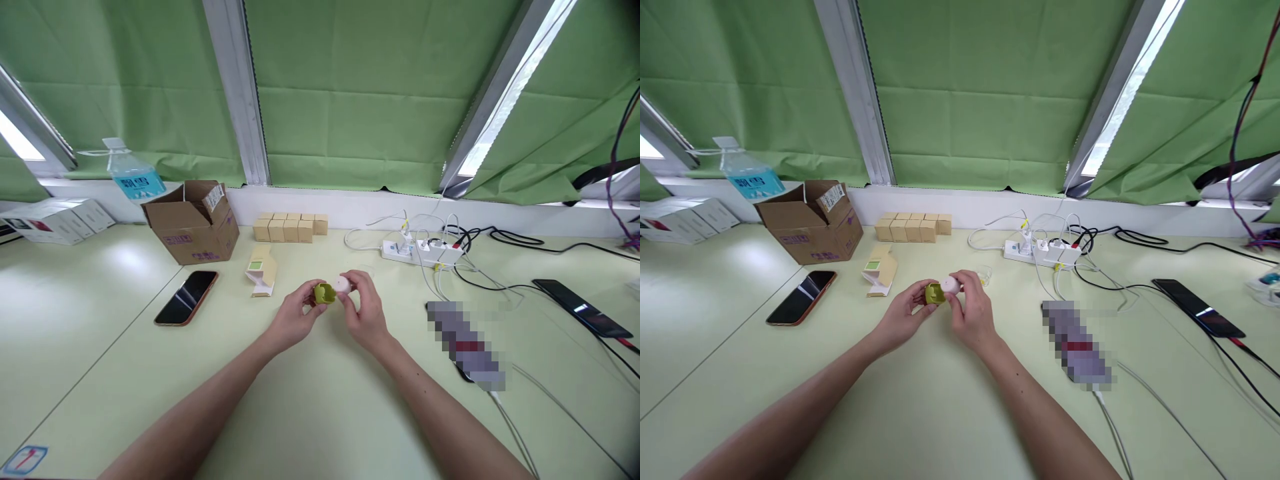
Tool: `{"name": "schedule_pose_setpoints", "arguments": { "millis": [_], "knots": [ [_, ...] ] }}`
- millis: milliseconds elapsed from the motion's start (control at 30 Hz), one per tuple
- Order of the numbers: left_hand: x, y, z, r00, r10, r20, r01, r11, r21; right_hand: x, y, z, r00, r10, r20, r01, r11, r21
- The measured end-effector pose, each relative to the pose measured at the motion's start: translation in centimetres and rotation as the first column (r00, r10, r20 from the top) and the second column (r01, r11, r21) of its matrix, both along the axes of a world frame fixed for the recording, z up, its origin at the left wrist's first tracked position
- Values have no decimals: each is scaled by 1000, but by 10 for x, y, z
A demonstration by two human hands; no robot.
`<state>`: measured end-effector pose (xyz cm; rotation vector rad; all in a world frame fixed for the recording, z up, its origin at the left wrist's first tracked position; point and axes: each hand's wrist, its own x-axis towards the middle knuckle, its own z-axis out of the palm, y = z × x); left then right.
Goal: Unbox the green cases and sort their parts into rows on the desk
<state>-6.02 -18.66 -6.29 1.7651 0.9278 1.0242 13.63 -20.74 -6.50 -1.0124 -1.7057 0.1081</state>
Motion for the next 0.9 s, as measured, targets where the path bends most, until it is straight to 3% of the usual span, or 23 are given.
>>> {"name": "schedule_pose_setpoints", "arguments": {
  "millis": [100, 200, 267, 333, 600, 900],
  "knots": [
    [-3, 6, -3, 997, 61, 41, -61, 998, -9, 12, 14, 10, 991, -131, -4, 131, 991, 5],
    [-4, 11, -6, 991, 121, 57, -120, 993, -12, 24, 35, 18, 919, -263, 295, 297, 952, -76],
    [-5, 12, -6, 989, 136, 60, -136, 991, -14, 28, 49, 20, 827, -260, 499, 357, 928, -108],
    [-6, 14, -7, 988, 142, 63, -141, 990, -15, 27, 61, 20, 774, -234, 588, 367, 923, -116],
    [-7, 17, -12, 979, 192, 63, -193, 981, 3, 14, 82, 12, 661, -206, 721, 392, 915, -98],
    [-6, 15, -11, 983, 167, 75, -168, 986, 9, 16, 77, 7, 660, -233, 715, 405, 911, -76]
  ]
}}
